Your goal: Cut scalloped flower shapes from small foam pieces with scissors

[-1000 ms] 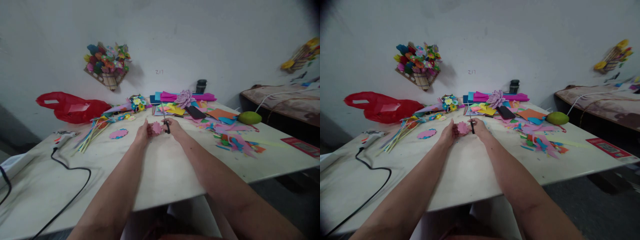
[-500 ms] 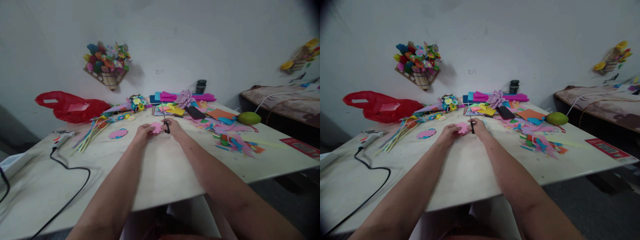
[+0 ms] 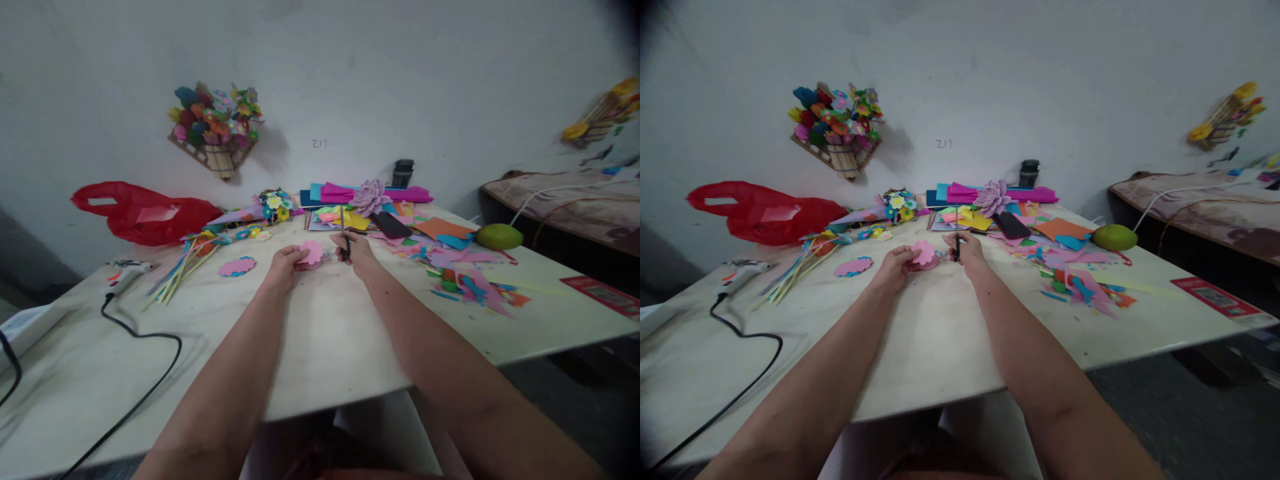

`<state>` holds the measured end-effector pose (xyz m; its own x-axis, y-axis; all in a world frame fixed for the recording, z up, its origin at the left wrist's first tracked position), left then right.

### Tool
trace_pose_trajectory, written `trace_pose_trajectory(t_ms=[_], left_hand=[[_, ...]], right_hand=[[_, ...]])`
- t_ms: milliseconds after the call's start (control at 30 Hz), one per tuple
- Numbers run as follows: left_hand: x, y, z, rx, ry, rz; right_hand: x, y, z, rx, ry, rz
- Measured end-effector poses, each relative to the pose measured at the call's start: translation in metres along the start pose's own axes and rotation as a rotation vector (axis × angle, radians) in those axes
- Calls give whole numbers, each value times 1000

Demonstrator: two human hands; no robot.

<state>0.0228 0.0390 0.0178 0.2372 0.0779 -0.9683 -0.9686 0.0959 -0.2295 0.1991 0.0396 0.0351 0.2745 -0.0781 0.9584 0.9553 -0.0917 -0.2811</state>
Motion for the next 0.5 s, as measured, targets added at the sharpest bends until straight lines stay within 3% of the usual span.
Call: trace_pose_trajectory(t_ms=[300, 500], left_hand=[[-1, -4, -1, 20, 45, 26], [2, -5, -2, 39, 44, 86]], right_hand=[[-2, -5, 1, 81, -21, -66], [-8, -12, 3, 214, -18, -6]])
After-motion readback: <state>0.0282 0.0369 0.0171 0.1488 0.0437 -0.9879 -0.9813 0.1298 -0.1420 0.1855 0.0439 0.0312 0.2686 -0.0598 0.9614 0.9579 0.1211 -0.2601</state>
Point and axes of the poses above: each hand's wrist, its own z-axis towards the middle knuckle, its own y-axis out of the back of the hand, x = y × z, the point moved 6 cm from there along z, towards the middle knuckle, and after that the axes turned 8 degrees about z, right-handed, at the moved point
